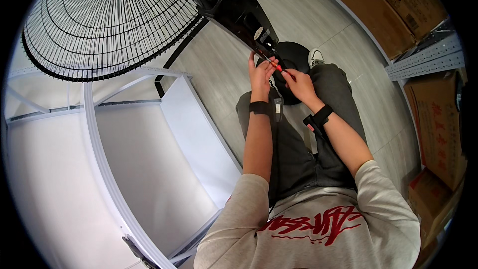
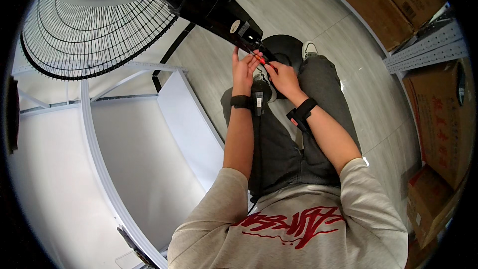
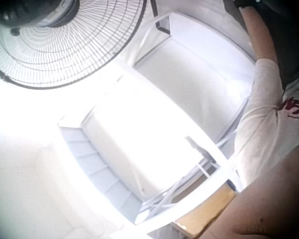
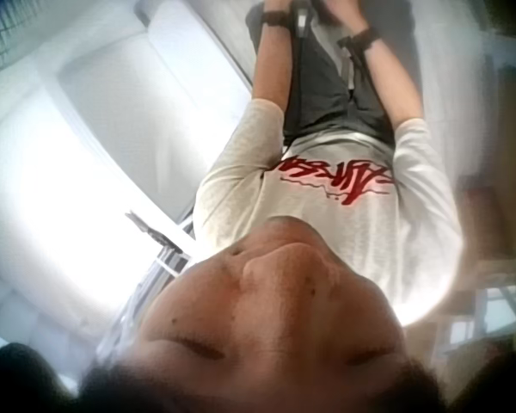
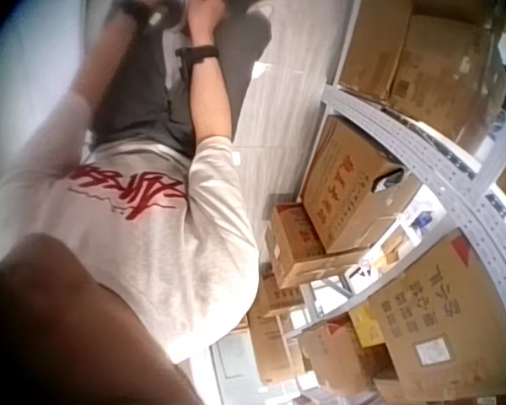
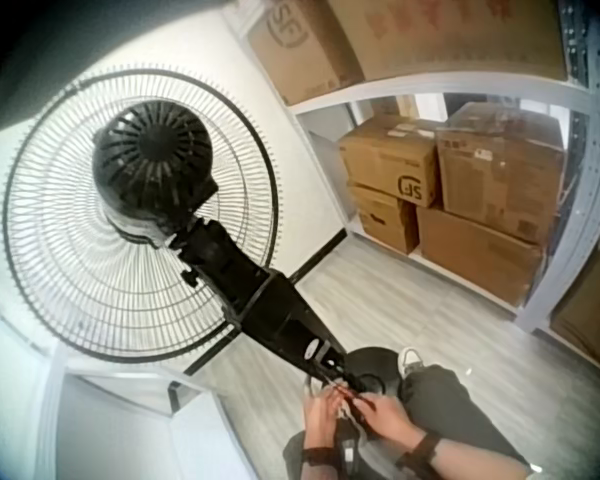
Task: The person assembles a standing fan by using a screwdriver to tighten screws on the fan's neck and base. After securing the components, the person wipes the fan's body with a cloth.
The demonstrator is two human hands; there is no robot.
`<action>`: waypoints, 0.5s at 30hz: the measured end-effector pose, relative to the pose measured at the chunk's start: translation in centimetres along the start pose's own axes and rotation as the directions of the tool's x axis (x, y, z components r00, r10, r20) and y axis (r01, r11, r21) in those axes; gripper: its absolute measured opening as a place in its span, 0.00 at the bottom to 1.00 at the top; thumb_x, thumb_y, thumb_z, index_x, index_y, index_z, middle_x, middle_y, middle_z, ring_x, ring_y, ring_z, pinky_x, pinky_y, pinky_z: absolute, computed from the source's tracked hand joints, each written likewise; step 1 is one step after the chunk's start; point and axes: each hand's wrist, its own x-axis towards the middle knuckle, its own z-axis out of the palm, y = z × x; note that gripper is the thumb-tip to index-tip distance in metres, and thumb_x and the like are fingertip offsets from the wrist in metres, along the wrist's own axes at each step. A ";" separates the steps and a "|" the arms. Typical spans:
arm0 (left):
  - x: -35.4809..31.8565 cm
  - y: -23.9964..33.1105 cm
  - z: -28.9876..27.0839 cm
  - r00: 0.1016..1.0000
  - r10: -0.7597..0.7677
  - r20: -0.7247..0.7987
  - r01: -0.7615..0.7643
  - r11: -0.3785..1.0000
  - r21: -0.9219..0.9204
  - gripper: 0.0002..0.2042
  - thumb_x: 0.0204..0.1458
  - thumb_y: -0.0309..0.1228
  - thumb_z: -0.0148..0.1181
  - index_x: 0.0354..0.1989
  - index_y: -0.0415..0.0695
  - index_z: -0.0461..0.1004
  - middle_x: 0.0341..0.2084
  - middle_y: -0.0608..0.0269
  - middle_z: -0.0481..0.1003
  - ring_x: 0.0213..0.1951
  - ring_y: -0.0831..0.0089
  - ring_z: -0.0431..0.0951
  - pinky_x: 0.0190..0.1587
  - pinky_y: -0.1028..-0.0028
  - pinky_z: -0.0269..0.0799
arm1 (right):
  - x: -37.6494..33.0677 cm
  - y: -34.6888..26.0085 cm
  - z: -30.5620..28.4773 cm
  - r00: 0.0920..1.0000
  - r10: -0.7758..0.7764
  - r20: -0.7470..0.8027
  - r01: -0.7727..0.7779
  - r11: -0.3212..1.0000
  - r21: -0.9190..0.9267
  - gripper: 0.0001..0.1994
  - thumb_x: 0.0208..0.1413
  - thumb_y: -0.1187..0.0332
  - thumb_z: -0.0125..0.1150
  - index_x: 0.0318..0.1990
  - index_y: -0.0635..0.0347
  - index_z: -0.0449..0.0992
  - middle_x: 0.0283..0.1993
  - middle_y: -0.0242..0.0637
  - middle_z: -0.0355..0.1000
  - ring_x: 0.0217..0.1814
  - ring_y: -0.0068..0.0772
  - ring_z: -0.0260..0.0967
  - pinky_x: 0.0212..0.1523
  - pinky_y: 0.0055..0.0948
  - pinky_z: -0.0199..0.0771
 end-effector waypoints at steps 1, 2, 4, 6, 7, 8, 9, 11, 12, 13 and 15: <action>0.0 -0.1 0.2 1.000 0.003 -0.008 -0.003 1.000 0.000 0.32 0.54 0.17 0.42 0.68 0.50 0.42 0.39 0.44 0.75 0.39 0.61 0.79 0.42 0.68 0.77 | 0.0 0.1 0.0 1.000 0.017 0.012 -0.018 1.000 0.021 0.15 0.59 0.59 0.54 0.41 0.63 0.77 0.22 0.44 0.74 0.25 0.41 0.75 0.30 0.33 0.71; -0.1 -0.1 0.3 1.000 0.005 -0.005 -0.005 1.000 -0.002 0.33 0.54 0.17 0.43 0.68 0.50 0.42 0.39 0.44 0.74 0.39 0.61 0.79 0.42 0.67 0.77 | 0.0 0.2 0.1 0.999 0.035 0.024 -0.036 0.998 0.043 0.15 0.59 0.59 0.54 0.41 0.63 0.77 0.22 0.44 0.74 0.25 0.40 0.75 0.30 0.33 0.71; 0.0 -0.1 0.4 1.000 0.007 0.001 -0.007 1.000 -0.006 0.33 0.54 0.18 0.43 0.68 0.49 0.42 0.39 0.44 0.74 0.39 0.60 0.79 0.42 0.67 0.76 | 0.2 0.7 0.4 0.998 0.053 0.036 -0.056 0.995 0.080 0.15 0.59 0.59 0.54 0.41 0.63 0.77 0.22 0.43 0.74 0.26 0.39 0.75 0.30 0.32 0.71; 0.1 -0.2 0.5 1.000 0.001 -0.001 -0.001 1.000 -0.017 0.33 0.54 0.18 0.44 0.68 0.49 0.42 0.39 0.44 0.74 0.39 0.60 0.79 0.43 0.67 0.76 | 0.4 1.6 0.6 0.998 0.055 0.033 -0.059 0.992 0.111 0.15 0.59 0.59 0.54 0.41 0.62 0.78 0.22 0.42 0.74 0.26 0.37 0.75 0.29 0.31 0.71; 0.0 -0.2 0.3 1.000 0.002 -0.008 -0.002 1.000 -0.021 0.33 0.54 0.18 0.44 0.68 0.49 0.41 0.39 0.44 0.74 0.39 0.60 0.79 0.43 0.67 0.76 | 0.4 1.3 0.6 0.998 0.055 0.027 -0.057 0.995 0.087 0.15 0.59 0.58 0.54 0.41 0.61 0.78 0.23 0.43 0.74 0.27 0.39 0.75 0.30 0.32 0.71; 0.0 -0.1 0.2 1.000 0.004 -0.006 -0.004 1.000 -0.018 0.33 0.54 0.18 0.44 0.68 0.49 0.41 0.40 0.44 0.74 0.40 0.60 0.79 0.43 0.67 0.76 | 0.4 1.1 0.5 0.998 0.055 0.021 -0.056 0.997 0.062 0.15 0.58 0.58 0.54 0.41 0.60 0.78 0.24 0.44 0.75 0.28 0.41 0.75 0.31 0.34 0.72; 0.0 -0.1 0.0 1.000 0.006 -0.004 -0.007 1.000 -0.014 0.33 0.54 0.18 0.44 0.68 0.49 0.41 0.40 0.44 0.74 0.40 0.59 0.79 0.43 0.66 0.76 | 0.3 0.8 0.5 0.998 0.054 0.016 -0.054 0.998 0.037 0.15 0.58 0.58 0.54 0.41 0.60 0.78 0.25 0.45 0.75 0.29 0.43 0.75 0.31 0.35 0.72; 0.0 -0.2 0.2 1.000 0.003 -0.002 -0.003 1.000 -0.012 0.33 0.54 0.19 0.45 0.68 0.49 0.41 0.40 0.44 0.74 0.41 0.59 0.79 0.44 0.66 0.76 | 0.2 0.8 0.4 0.999 -0.016 -0.050 0.013 0.999 -0.051 0.14 0.58 0.58 0.54 0.42 0.59 0.78 0.27 0.48 0.75 0.31 0.49 0.75 0.33 0.39 0.72; 0.0 -0.2 0.2 1.000 -0.001 -0.006 0.001 1.000 -0.012 0.33 0.54 0.19 0.45 0.68 0.49 0.40 0.40 0.45 0.75 0.41 0.59 0.79 0.44 0.66 0.76 | 0.1 0.9 0.3 0.995 -0.053 -0.080 0.045 0.994 -0.096 0.14 0.58 0.58 0.54 0.42 0.59 0.78 0.29 0.49 0.75 0.33 0.51 0.74 0.34 0.41 0.72; 0.0 -0.2 0.3 1.000 -0.005 -0.012 0.005 1.000 -0.012 0.33 0.54 0.19 0.45 0.68 0.49 0.40 0.40 0.45 0.75 0.41 0.59 0.79 0.44 0.66 0.76 | 0.1 0.8 0.3 0.996 -0.045 -0.075 0.037 0.994 -0.099 0.14 0.58 0.58 0.55 0.42 0.59 0.78 0.30 0.50 0.75 0.34 0.53 0.74 0.34 0.42 0.72; 0.1 -0.2 0.3 1.000 0.002 0.000 -0.002 1.000 -0.016 0.34 0.54 0.19 0.46 0.68 0.49 0.40 0.40 0.45 0.75 0.41 0.59 0.79 0.44 0.67 0.76 | 0.0 0.6 0.2 0.997 -0.029 -0.065 0.022 0.994 -0.105 0.14 0.57 0.58 0.55 0.43 0.58 0.78 0.32 0.52 0.74 0.36 0.56 0.72 0.36 0.45 0.71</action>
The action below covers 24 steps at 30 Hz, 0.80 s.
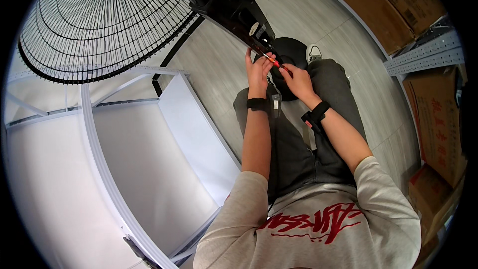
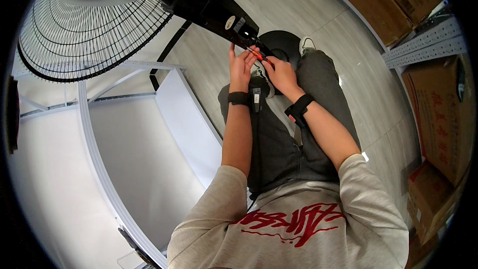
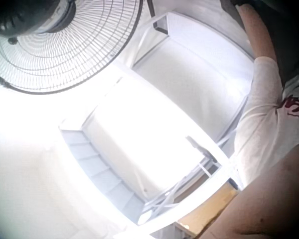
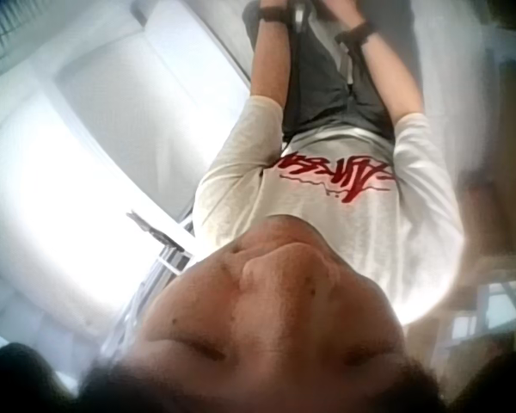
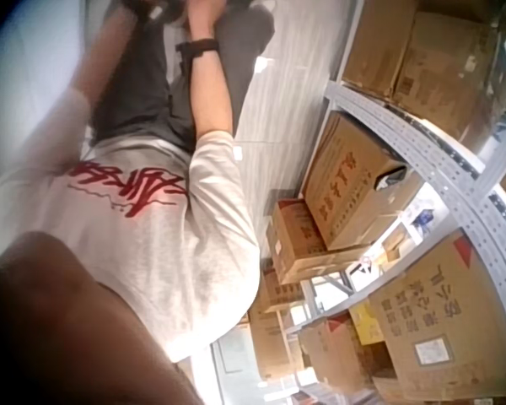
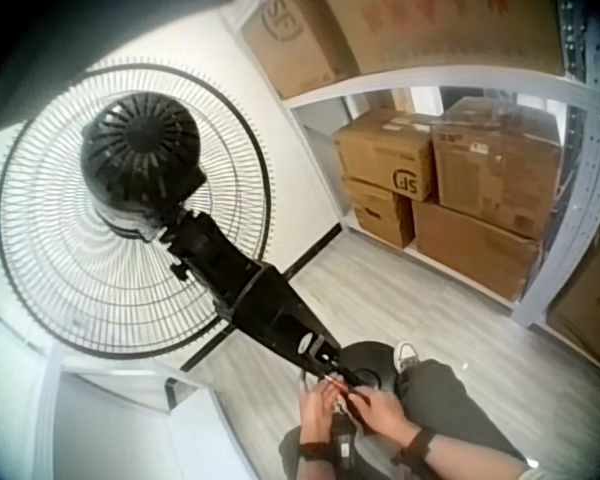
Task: The person assembles a standing fan by using a screwdriver to tighten screws on the fan's neck and base. After securing the components, the person wipes the fan's body with a cloth.
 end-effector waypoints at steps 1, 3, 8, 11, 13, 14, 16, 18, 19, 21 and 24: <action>0.0 0.0 0.0 1.000 0.003 0.006 -0.003 1.000 -0.001 0.34 0.54 0.19 0.46 0.68 0.49 0.39 0.40 0.45 0.75 0.41 0.59 0.79 0.43 0.67 0.76 | 0.0 0.0 0.0 1.000 -0.021 -0.013 0.021 1.000 -0.013 0.14 0.57 0.58 0.56 0.43 0.58 0.78 0.32 0.52 0.74 0.36 0.56 0.72 0.36 0.44 0.72; 0.0 0.0 0.0 1.000 0.003 0.006 -0.003 1.000 0.004 0.34 0.54 0.19 0.46 0.68 0.49 0.39 0.39 0.45 0.75 0.41 0.60 0.79 0.43 0.68 0.75 | 0.0 0.1 0.0 0.997 -0.065 -0.037 0.063 0.997 -0.039 0.15 0.57 0.58 0.56 0.43 0.57 0.78 0.32 0.51 0.75 0.36 0.55 0.73 0.36 0.44 0.72; -0.2 0.3 0.1 1.000 -0.001 -0.006 0.001 1.000 0.014 0.34 0.54 0.19 0.47 0.68 0.48 0.40 0.38 0.47 0.75 0.39 0.61 0.79 0.40 0.69 0.75 | -0.2 -0.9 -0.9 0.999 -0.033 -0.013 0.032 0.995 -0.091 0.15 0.56 0.57 0.57 0.43 0.57 0.78 0.33 0.51 0.75 0.37 0.55 0.73 0.37 0.44 0.72; -0.3 0.5 0.3 1.000 -0.013 -0.021 0.014 0.999 0.047 0.34 0.54 0.19 0.47 0.68 0.48 0.40 0.38 0.48 0.76 0.38 0.61 0.80 0.40 0.69 0.76 | -0.2 -1.3 -1.2 1.000 -0.017 -0.003 0.017 0.992 -0.123 0.15 0.56 0.57 0.57 0.43 0.58 0.78 0.33 0.51 0.75 0.37 0.55 0.73 0.37 0.44 0.72; -0.3 0.6 0.3 1.000 -0.014 -0.023 0.015 0.999 0.039 0.34 0.54 0.19 0.47 0.68 0.48 0.41 0.37 0.48 0.76 0.37 0.62 0.80 0.39 0.70 0.76 | -0.2 -1.2 -1.1 1.000 -0.027 -0.003 0.027 0.992 -0.124 0.15 0.56 0.57 0.57 0.43 0.58 0.78 0.32 0.52 0.74 0.36 0.55 0.73 0.36 0.44 0.72; -0.3 0.6 0.3 1.000 -0.015 -0.023 0.016 0.999 0.037 0.34 0.54 0.19 0.47 0.68 0.48 0.41 0.37 0.48 0.76 0.38 0.62 0.80 0.39 0.70 0.76 | -0.2 -1.2 -1.0 0.999 -0.043 -0.008 0.041 0.992 -0.123 0.15 0.56 0.58 0.57 0.43 0.58 0.78 0.32 0.52 0.74 0.35 0.55 0.73 0.36 0.44 0.72; -0.3 0.5 0.3 1.000 -0.018 -0.023 0.018 0.999 0.032 0.34 0.54 0.19 0.48 0.68 0.49 0.41 0.37 0.48 0.76 0.38 0.62 0.80 0.39 0.70 0.76 | -0.1 -0.9 -0.8 0.998 -0.062 -0.020 0.060 0.992 -0.112 0.15 0.56 0.58 0.57 0.42 0.58 0.78 0.31 0.52 0.74 0.35 0.55 0.73 0.35 0.44 0.72; -0.3 0.4 0.3 0.999 -0.019 -0.032 0.020 1.000 0.022 0.33 0.54 0.19 0.48 0.67 0.49 0.42 0.37 0.48 0.76 0.38 0.62 0.80 0.39 0.70 0.76 | 0.0 -0.5 -0.6 0.997 -0.071 -0.033 0.067 0.993 -0.094 0.14 0.56 0.58 0.57 0.42 0.58 0.78 0.30 0.52 0.74 0.34 0.56 0.73 0.35 0.44 0.72; -0.2 0.3 0.2 0.999 -0.018 -0.036 0.019 1.000 0.017 0.33 0.54 0.19 0.48 0.67 0.48 0.42 0.37 0.48 0.76 0.38 0.62 0.80 0.39 0.70 0.76 | 0.1 -0.4 -0.5 0.997 -0.074 -0.030 0.071 0.994 -0.086 0.14 0.56 0.58 0.57 0.42 0.58 0.78 0.30 0.51 0.74 0.34 0.55 0.73 0.34 0.44 0.72; -0.1 0.3 0.0 1.000 -0.018 -0.025 0.019 1.000 0.020 0.34 0.54 0.17 0.44 0.68 0.49 0.39 0.38 0.45 0.75 0.38 0.60 0.80 0.39 0.69 0.78 | 0.1 -0.2 -0.4 0.996 -0.081 -0.024 0.079 0.994 -0.069 0.14 0.56 0.58 0.57 0.41 0.59 0.78 0.30 0.51 0.74 0.33 0.55 0.73 0.34 0.43 0.72; 0.1 0.1 -0.2 1.000 -0.001 -0.016 0.002 0.999 0.048 0.34 0.54 0.17 0.43 0.68 0.48 0.38 0.39 0.44 0.75 0.38 0.60 0.80 0.37 0.70 0.79 | 0.2 -0.1 -0.4 0.995 -0.093 -0.024 0.092 0.995 -0.037 0.14 0.56 0.58 0.58 0.41 0.59 0.78 0.29 0.51 0.74 0.32 0.54 0.73 0.33 0.42 0.72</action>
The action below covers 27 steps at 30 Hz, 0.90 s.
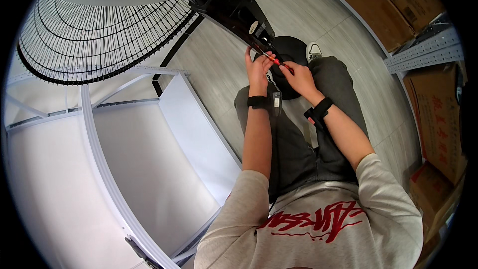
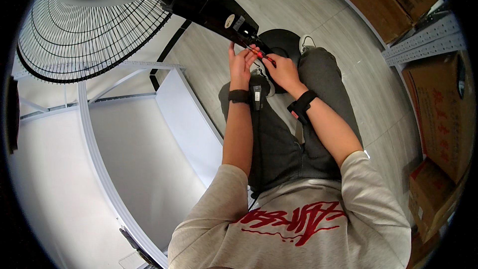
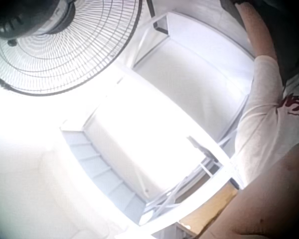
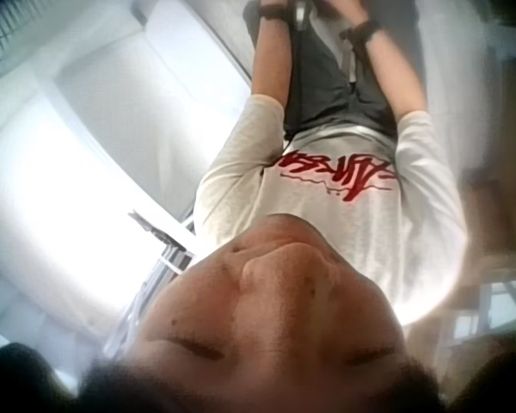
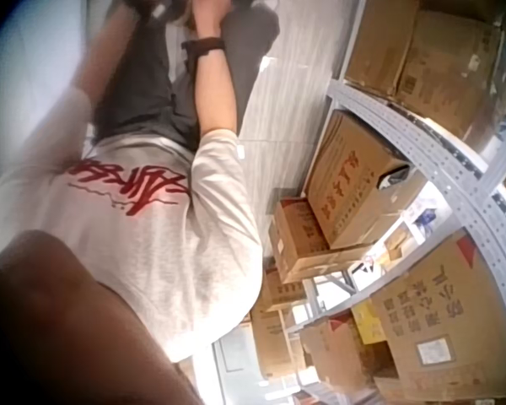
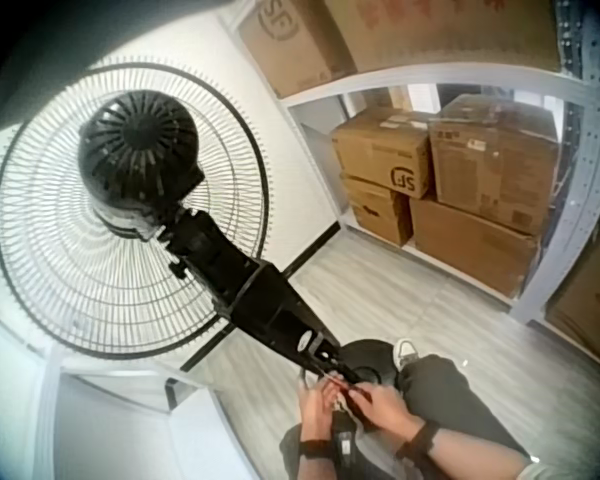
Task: The person assembles a standing fan by using a screwdriver to tighten screws on the fan's neck and base. After securing the components, the person wipes the fan's body with a cloth.
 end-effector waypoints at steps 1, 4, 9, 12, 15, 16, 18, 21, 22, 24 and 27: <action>0.1 0.0 0.1 1.000 0.010 0.003 -0.010 1.000 0.013 0.34 0.54 0.17 0.43 0.68 0.48 0.38 0.38 0.44 0.75 0.38 0.61 0.80 0.37 0.71 0.79 | 0.0 0.2 0.0 1.000 0.003 0.006 -0.003 1.000 0.010 0.15 0.56 0.58 0.58 0.41 0.60 0.78 0.28 0.50 0.74 0.32 0.53 0.73 0.32 0.41 0.72; 0.1 -0.1 0.3 1.000 0.024 -0.008 -0.023 0.999 0.034 0.33 0.54 0.17 0.43 0.68 0.47 0.39 0.38 0.45 0.75 0.38 0.62 0.80 0.35 0.72 0.79 | 0.2 0.8 0.3 0.999 0.026 0.026 -0.028 0.997 0.067 0.15 0.56 0.58 0.58 0.41 0.61 0.78 0.27 0.50 0.74 0.31 0.50 0.74 0.32 0.39 0.72; 0.4 -0.1 -0.2 1.000 0.016 0.015 -0.017 0.998 0.056 0.34 0.54 0.16 0.43 0.68 0.49 0.39 0.39 0.45 0.75 0.38 0.62 0.80 0.35 0.72 0.79 | 0.3 0.6 0.5 0.981 0.138 0.137 -0.163 0.968 0.191 0.16 0.56 0.58 0.57 0.41 0.62 0.78 0.25 0.48 0.74 0.29 0.46 0.75 0.31 0.37 0.72; 0.8 0.1 -0.9 0.997 -0.025 0.067 0.025 1.000 0.003 0.34 0.54 0.16 0.44 0.68 0.50 0.38 0.41 0.44 0.74 0.40 0.59 0.80 0.38 0.69 0.79 | 0.2 0.6 0.6 0.990 0.104 0.092 -0.115 0.984 0.135 0.16 0.56 0.57 0.56 0.40 0.62 0.78 0.26 0.49 0.74 0.30 0.49 0.75 0.32 0.38 0.72; 1.0 0.7 -1.0 0.989 -0.087 0.121 0.090 0.996 -0.022 0.35 0.55 0.16 0.45 0.68 0.51 0.37 0.43 0.42 0.73 0.42 0.56 0.79 0.41 0.65 0.79 | 0.0 1.1 0.6 0.999 0.031 0.014 -0.032 0.995 0.089 0.16 0.56 0.58 0.56 0.40 0.63 0.78 0.27 0.51 0.74 0.31 0.52 0.74 0.33 0.41 0.72; 1.0 0.9 -1.4 0.986 -0.107 0.129 0.110 0.994 -0.022 0.35 0.55 0.17 0.46 0.68 0.51 0.36 0.43 0.41 0.73 0.43 0.55 0.78 0.43 0.64 0.79 | -0.1 0.7 0.6 1.000 0.024 0.013 -0.025 0.997 0.074 0.16 0.56 0.58 0.56 0.40 0.63 0.78 0.27 0.51 0.74 0.32 0.53 0.73 0.33 0.42 0.72; 1.2 1.4 -2.0 0.982 -0.129 0.136 0.129 0.992 0.008 0.35 0.55 0.16 0.47 0.67 0.51 0.36 0.44 0.40 0.73 0.44 0.54 0.78 0.45 0.62 0.78 | -0.2 -0.2 0.4 1.000 0.011 0.012 -0.011 0.999 0.044 0.16 0.56 0.58 0.56 0.39 0.63 0.78 0.28 0.52 0.74 0.33 0.55 0.73 0.34 0.44 0.72; 0.8 1.3 -1.2 0.982 -0.141 0.122 0.141 0.990 0.010 0.35 0.55 0.16 0.49 0.67 0.51 0.38 0.43 0.42 0.73 0.43 0.57 0.79 0.44 0.64 0.77 | -0.1 0.1 0.5 0.999 0.046 0.016 -0.047 0.998 0.033 0.16 0.56 0.58 0.56 0.39 0.63 0.78 0.28 0.52 0.74 0.33 0.55 0.73 0.34 0.44 0.71; 0.7 1.2 -1.0 0.984 -0.139 0.107 0.140 0.990 0.002 0.35 0.54 0.16 0.49 0.67 0.51 0.39 0.43 0.42 0.74 0.42 0.59 0.79 0.43 0.66 0.77 | 0.0 0.2 0.5 0.998 0.058 0.019 -0.059 0.997 0.059 0.16 0.56 0.58 0.56 0.39 0.63 0.78 0.28 0.52 0.74 0.33 0.55 0.72 0.34 0.44 0.71; 0.6 1.0 -0.9 0.987 -0.120 0.108 0.121 0.993 -0.008 0.35 0.55 0.16 0.49 0.67 0.51 0.39 0.43 0.43 0.74 0.42 0.59 0.79 0.43 0.66 0.77 | 0.1 0.4 0.6 0.996 0.081 0.026 -0.083 0.990 0.111 0.16 0.56 0.58 0.56 0.39 0.63 0.78 0.28 0.53 0.73 0.33 0.57 0.72 0.35 0.44 0.71; 0.7 0.7 -0.8 0.989 -0.106 0.104 0.107 0.994 -0.005 0.35 0.55 0.16 0.49 0.67 0.51 0.39 0.42 0.43 0.74 0.42 0.59 0.79 0.42 0.66 0.78 | 0.3 1.1 0.8 0.997 0.071 0.015 -0.072 0.990 0.121 0.16 0.56 0.58 0.57 0.39 0.63 0.78 0.26 0.50 0.74 0.30 0.50 0.74 0.32 0.39 0.72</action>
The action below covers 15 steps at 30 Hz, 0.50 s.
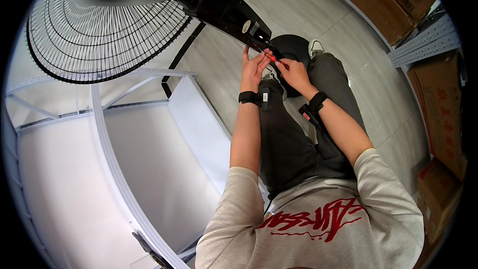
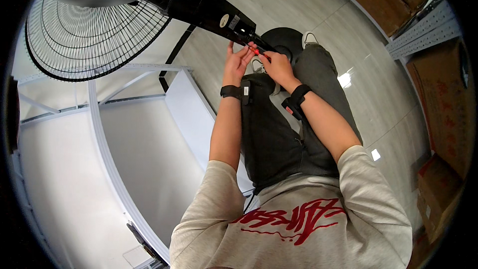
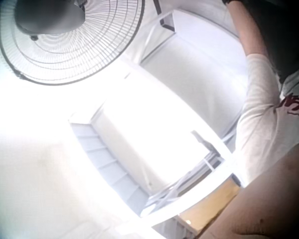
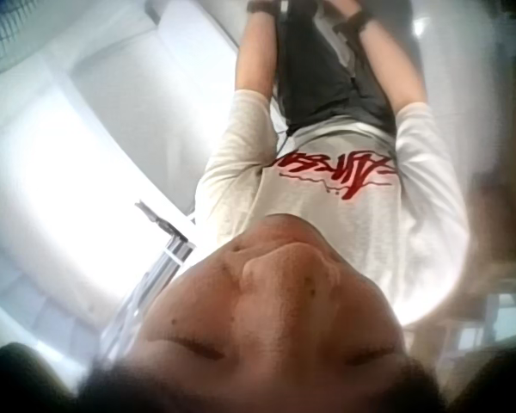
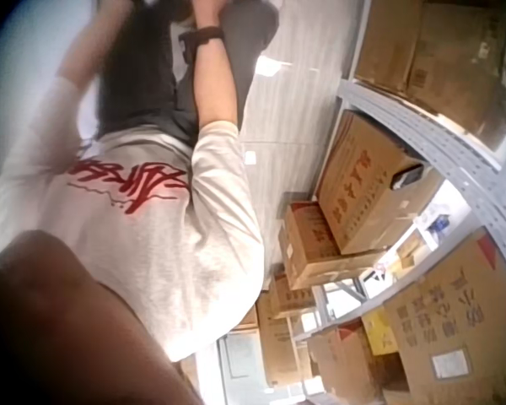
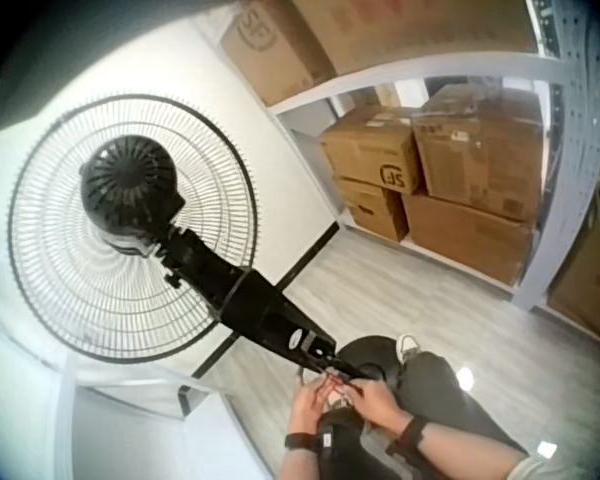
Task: The person assembles a standing fan by using a screwdriver to tighten screws on the fan's neck and base. After securing the components, the person wipes the fan's body with a cloth.
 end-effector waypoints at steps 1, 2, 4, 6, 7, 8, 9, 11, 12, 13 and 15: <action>0.1 0.0 -0.2 1.000 0.005 -0.004 -0.005 1.000 0.005 0.35 0.55 0.16 0.49 0.67 0.51 0.38 0.42 0.43 0.74 0.42 0.59 0.79 0.42 0.67 0.78 | 0.2 0.2 0.1 0.998 0.038 0.043 -0.041 0.996 0.074 0.16 0.56 0.57 0.56 0.39 0.63 0.78 0.25 0.48 0.75 0.28 0.45 0.75 0.31 0.37 0.71; 0.2 0.0 -0.3 1.000 0.009 -0.001 -0.009 1.000 0.007 0.35 0.55 0.16 0.49 0.67 0.51 0.39 0.43 0.42 0.73 0.43 0.57 0.78 0.44 0.65 0.78 | 0.3 0.4 0.2 0.994 0.072 0.088 -0.084 0.986 0.145 0.16 0.56 0.57 0.56 0.39 0.62 0.79 0.25 0.46 0.75 0.27 0.40 0.75 0.30 0.35 0.71; 0.4 -0.1 -0.5 1.000 0.014 0.006 -0.015 1.000 0.010 0.35 0.55 0.15 0.49 0.67 0.51 0.39 0.45 0.39 0.72 0.46 0.53 0.77 0.47 0.62 0.77 | 0.7 0.8 0.1 0.972 0.150 0.179 -0.196 0.943 0.271 0.16 0.57 0.57 0.56 0.39 0.62 0.79 0.23 0.40 0.75 0.25 0.30 0.74 0.27 0.29 0.69; 0.3 -0.2 -0.4 1.000 0.016 0.003 -0.017 1.000 0.015 0.34 0.56 0.15 0.48 0.67 0.51 0.39 0.44 0.39 0.72 0.46 0.54 0.77 0.46 0.63 0.77 | 1.0 1.0 0.0 0.933 0.233 0.274 -0.326 0.869 0.372 0.16 0.59 0.57 0.56 0.40 0.63 0.79 0.22 0.33 0.75 0.23 0.19 0.71 0.24 0.23 0.67; 0.3 -0.2 -0.6 1.000 0.019 -0.001 -0.019 1.000 0.018 0.34 0.56 0.16 0.47 0.67 0.51 0.39 0.44 0.40 0.72 0.46 0.54 0.77 0.46 0.63 0.77 | 1.0 0.9 0.0 0.928 0.247 0.278 -0.336 0.878 0.342 0.16 0.59 0.57 0.56 0.40 0.63 0.79 0.22 0.33 0.75 0.24 0.20 0.71 0.25 0.23 0.67; 0.3 -0.1 -0.6 1.000 0.021 -0.003 -0.021 1.000 0.015 0.34 0.56 0.16 0.47 0.67 0.51 0.39 0.44 0.40 0.72 0.46 0.54 0.77 0.46 0.63 0.77 | 1.0 0.7 0.0 0.924 0.260 0.282 -0.344 0.886 0.312 0.16 0.58 0.57 0.56 0.40 0.62 0.79 0.23 0.33 0.75 0.24 0.20 0.72 0.26 0.23 0.68; 0.3 -0.1 -0.7 1.000 0.024 -0.004 -0.024 1.000 0.011 0.33 0.56 0.15 0.46 0.67 0.51 0.39 0.43 0.41 0.72 0.45 0.55 0.77 0.46 0.63 0.77 | 1.0 0.5 0.0 0.919 0.274 0.284 -0.353 0.892 0.281 0.16 0.58 0.56 0.56 0.40 0.62 0.79 0.23 0.34 0.75 0.24 0.21 0.72 0.27 0.23 0.68; 0.5 -0.2 -0.3 1.000 0.028 -0.008 -0.028 0.999 0.019 0.33 0.55 0.15 0.45 0.67 0.51 0.39 0.43 0.41 0.73 0.45 0.55 0.78 0.46 0.64 0.77 | 0.9 0.7 0.0 0.952 0.207 0.224 -0.259 0.936 0.240 0.17 0.58 0.56 0.56 0.39 0.63 0.79 0.23 0.34 0.75 0.25 0.21 0.72 0.28 0.24 0.69; 0.5 -0.2 -0.2 0.999 0.033 -0.014 -0.033 0.999 0.033 0.33 0.55 0.15 0.45 0.67 0.50 0.39 0.43 0.41 0.73 0.44 0.55 0.78 0.45 0.64 0.77 | 0.9 0.8 0.0 0.966 0.171 0.194 -0.212 0.953 0.216 0.17 0.58 0.56 0.56 0.39 0.63 0.79 0.22 0.34 0.75 0.25 0.22 0.72 0.29 0.24 0.69; 0.5 -0.2 -0.2 0.999 0.040 -0.025 -0.039 0.998 0.046 0.33 0.54 0.15 0.45 0.66 0.49 0.39 0.42 0.41 0.73 0.44 0.55 0.78 0.45 0.64 0.77 | 0.8 0.5 -0.1 0.969 0.167 0.185 -0.204 0.957 0.205 0.17 0.57 0.56 0.57 0.38 0.63 0.79 0.23 0.35 0.76 0.25 0.24 0.74 0.30 0.25 0.70; 0.6 -0.2 -0.1 0.994 0.094 -0.050 -0.085 0.985 0.149 0.34 0.52 0.14 0.45 0.66 0.47 0.38 0.41 0.40 0.73 0.42 0.54 0.79 0.44 0.64 0.78 | 0.5 0.0 -0.5 0.973 0.159 0.165 -0.188 0.965 0.181 0.18 0.56 0.55 0.58 0.38 0.64 0.79 0.23 0.38 0.76 0.27 0.29 0.76 0.31 0.28 0.72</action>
